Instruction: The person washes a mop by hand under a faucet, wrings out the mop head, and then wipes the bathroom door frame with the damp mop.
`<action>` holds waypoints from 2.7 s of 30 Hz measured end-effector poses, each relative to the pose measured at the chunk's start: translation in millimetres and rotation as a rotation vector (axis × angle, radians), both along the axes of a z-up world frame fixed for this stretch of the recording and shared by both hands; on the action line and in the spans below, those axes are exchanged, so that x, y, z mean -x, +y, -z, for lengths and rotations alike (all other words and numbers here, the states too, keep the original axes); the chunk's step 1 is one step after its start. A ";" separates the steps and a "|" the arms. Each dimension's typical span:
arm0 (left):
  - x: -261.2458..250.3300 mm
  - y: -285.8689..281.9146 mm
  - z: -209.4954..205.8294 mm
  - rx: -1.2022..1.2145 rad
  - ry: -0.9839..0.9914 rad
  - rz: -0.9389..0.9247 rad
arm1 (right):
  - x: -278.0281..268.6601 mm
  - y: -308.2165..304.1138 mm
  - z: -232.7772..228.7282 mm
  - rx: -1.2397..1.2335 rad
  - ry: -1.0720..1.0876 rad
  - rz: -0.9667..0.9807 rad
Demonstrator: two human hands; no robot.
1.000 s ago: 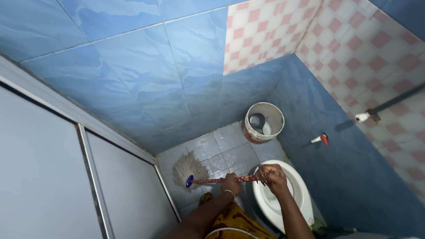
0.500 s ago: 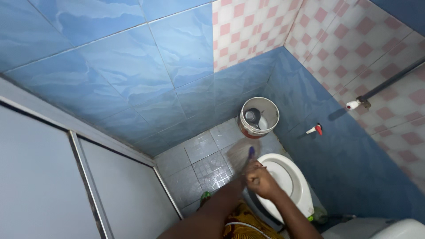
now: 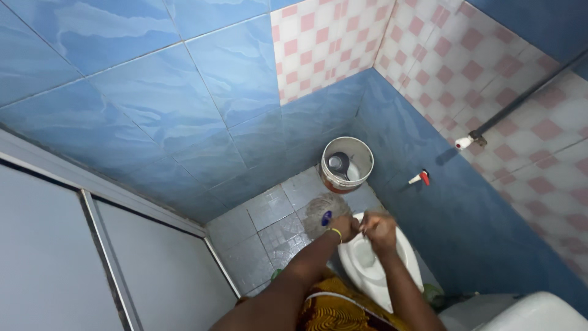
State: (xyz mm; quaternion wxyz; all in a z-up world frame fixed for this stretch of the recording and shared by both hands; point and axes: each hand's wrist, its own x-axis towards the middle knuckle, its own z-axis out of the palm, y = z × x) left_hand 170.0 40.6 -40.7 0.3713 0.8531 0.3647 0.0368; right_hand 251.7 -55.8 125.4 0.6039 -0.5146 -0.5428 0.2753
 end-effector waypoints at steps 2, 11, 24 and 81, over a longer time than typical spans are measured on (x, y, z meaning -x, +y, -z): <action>-1.1 5.0 -4.8 0.013 0.027 -0.007 | -15.7 4.4 -7.1 0.001 0.110 -0.023; 69.2 6.5 7.0 0.082 0.266 -0.313 | -14.8 27.4 52.1 0.161 0.389 -0.204; 54.2 52.8 0.6 0.185 -0.436 -0.597 | 28.1 86.0 -10.9 0.187 0.344 -0.242; -29.6 131.1 -20.2 0.207 -0.092 0.854 | 85.2 59.1 19.8 0.011 0.112 0.705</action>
